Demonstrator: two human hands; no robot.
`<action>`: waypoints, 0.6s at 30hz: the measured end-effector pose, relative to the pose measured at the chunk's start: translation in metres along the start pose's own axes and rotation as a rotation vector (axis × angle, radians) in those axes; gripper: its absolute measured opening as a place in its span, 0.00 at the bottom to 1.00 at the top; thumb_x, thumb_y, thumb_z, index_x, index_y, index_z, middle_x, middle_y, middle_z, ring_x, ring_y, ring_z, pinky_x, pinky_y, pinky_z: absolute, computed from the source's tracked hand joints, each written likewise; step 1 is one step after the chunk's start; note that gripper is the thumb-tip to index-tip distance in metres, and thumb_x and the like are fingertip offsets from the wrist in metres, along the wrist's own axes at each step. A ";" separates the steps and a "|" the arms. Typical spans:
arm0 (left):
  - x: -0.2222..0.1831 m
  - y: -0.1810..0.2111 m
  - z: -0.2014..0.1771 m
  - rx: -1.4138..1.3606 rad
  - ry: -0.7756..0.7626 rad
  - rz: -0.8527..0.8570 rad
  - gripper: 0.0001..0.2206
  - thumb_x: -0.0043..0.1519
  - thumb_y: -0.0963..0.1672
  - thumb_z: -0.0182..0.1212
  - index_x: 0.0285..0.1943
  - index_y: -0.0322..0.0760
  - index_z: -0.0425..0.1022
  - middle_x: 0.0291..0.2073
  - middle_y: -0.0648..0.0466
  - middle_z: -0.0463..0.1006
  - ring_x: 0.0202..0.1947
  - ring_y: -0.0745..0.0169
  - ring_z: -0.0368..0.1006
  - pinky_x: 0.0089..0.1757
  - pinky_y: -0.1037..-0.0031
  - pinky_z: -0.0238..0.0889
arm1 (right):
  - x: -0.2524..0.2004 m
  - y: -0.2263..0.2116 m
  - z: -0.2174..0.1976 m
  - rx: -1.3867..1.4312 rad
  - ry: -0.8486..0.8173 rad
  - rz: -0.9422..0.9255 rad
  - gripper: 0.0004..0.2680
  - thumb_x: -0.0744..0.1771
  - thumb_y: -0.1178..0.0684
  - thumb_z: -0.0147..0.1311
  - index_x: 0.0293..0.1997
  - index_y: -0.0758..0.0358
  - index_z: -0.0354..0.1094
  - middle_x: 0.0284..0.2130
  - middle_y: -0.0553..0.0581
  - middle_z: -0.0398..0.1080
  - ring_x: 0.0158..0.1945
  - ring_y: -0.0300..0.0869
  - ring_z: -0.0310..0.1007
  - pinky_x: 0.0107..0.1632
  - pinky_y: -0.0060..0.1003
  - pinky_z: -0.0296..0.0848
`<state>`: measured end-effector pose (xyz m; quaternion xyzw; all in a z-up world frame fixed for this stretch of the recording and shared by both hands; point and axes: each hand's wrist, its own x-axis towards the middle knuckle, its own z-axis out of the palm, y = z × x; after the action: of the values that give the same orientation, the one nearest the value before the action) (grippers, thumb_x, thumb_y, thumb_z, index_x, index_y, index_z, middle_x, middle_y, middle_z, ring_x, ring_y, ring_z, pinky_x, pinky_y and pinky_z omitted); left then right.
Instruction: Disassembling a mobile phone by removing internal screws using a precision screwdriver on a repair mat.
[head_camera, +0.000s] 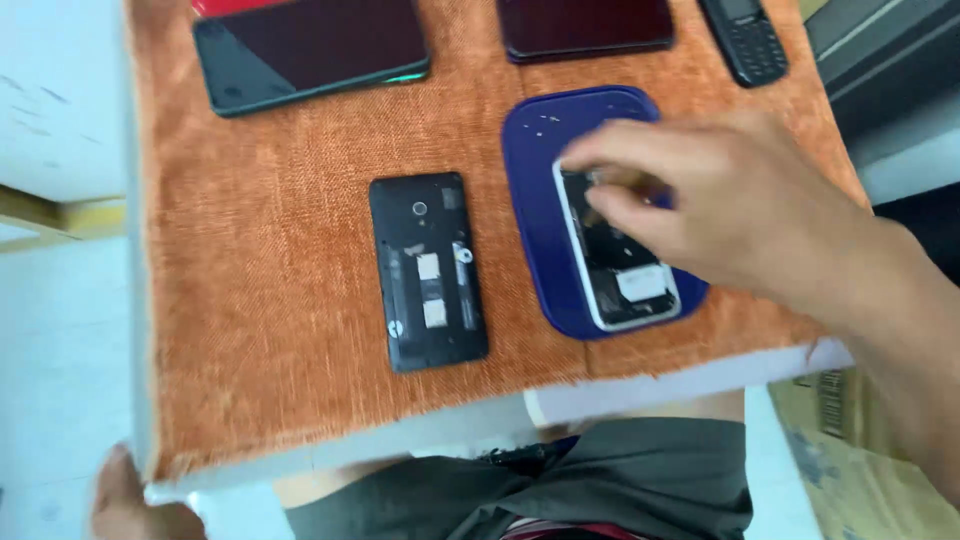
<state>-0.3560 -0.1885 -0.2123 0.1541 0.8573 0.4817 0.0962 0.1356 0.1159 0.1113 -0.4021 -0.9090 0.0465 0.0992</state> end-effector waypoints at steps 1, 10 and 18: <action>-0.003 0.061 0.017 0.004 0.048 0.015 0.18 0.84 0.50 0.55 0.40 0.40 0.66 0.25 0.54 0.67 0.29 0.66 0.61 0.36 0.70 0.57 | 0.004 -0.005 -0.006 0.137 -0.087 -0.001 0.13 0.68 0.61 0.55 0.59 0.56 0.74 0.33 0.43 0.80 0.21 0.39 0.73 0.28 0.42 0.71; -0.172 0.225 0.041 -0.552 -0.387 1.211 0.04 0.65 0.39 0.52 0.40 0.43 0.64 0.44 0.44 0.78 0.52 0.38 0.74 0.55 0.54 0.68 | 0.005 0.002 0.016 0.269 0.177 -0.092 0.15 0.64 0.65 0.49 0.55 0.60 0.74 0.27 0.52 0.79 0.31 0.51 0.78 0.39 0.51 0.70; -0.262 0.321 0.113 0.035 -0.773 1.526 0.18 0.66 0.45 0.62 0.63 0.34 0.70 0.65 0.41 0.69 0.70 0.30 0.60 0.63 0.42 0.56 | 0.000 0.009 0.013 0.202 0.172 -0.054 0.14 0.64 0.60 0.52 0.55 0.59 0.76 0.28 0.56 0.76 0.33 0.54 0.74 0.37 0.51 0.68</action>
<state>-0.0210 -0.0354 0.0081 0.8440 0.4333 0.3147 0.0290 0.1396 0.1217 0.0972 -0.3677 -0.8984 0.1007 0.2182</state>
